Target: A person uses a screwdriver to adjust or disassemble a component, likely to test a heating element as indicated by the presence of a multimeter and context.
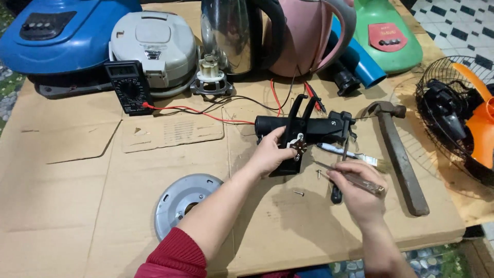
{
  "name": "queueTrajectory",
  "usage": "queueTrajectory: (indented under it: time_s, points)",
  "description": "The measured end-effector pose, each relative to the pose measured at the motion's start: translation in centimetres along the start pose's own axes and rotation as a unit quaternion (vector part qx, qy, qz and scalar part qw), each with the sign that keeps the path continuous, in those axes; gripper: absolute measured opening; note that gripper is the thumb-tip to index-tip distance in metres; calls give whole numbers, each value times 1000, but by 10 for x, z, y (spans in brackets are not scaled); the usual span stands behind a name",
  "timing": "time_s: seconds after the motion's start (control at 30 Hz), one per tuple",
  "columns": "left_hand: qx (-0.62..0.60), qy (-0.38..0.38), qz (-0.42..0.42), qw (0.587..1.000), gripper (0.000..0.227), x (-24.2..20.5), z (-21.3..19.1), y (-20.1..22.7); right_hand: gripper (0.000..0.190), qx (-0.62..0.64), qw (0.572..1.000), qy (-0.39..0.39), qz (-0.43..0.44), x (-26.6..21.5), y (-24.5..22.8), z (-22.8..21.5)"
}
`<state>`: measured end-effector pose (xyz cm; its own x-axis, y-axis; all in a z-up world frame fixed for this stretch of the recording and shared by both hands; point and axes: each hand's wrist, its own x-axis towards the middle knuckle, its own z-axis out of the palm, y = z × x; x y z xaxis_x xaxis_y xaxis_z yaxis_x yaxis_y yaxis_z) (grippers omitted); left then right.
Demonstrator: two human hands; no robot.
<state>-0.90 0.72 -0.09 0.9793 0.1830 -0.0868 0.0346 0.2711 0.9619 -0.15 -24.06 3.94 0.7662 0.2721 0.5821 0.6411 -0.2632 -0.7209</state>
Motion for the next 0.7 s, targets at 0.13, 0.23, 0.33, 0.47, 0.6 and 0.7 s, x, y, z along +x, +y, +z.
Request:
queueTrajectory:
  time_s: [0.13, 0.23, 0.33, 0.47, 0.6, 0.7]
  points:
    - [-3, 11, 10, 1000, 70, 1, -2, -5, 20, 13, 1000, 8, -9, 11, -34, 14]
    - [11, 4, 9, 1000, 69, 1, -3, -6, 16, 34, 999, 3, -2, 14, -38, 20]
    - [15, -8, 6, 1000, 70, -7, 6, 8, 17, 39, 999, -7, -16, 17, -45, 24]
    - [-1, -1, 8, 1000, 69, -5, 6, 6, 15, 34, 998, -37, -42, 21, -51, 23]
    - [-10, 4, 4, 1000, 71, -4, 5, 2, 11, 17, 995, -79, -53, 23, -58, 20]
    - [-2, 1, 5, 1000, 71, -2, 7, 4, 12, 7, 989, -127, -73, 26, -55, 14]
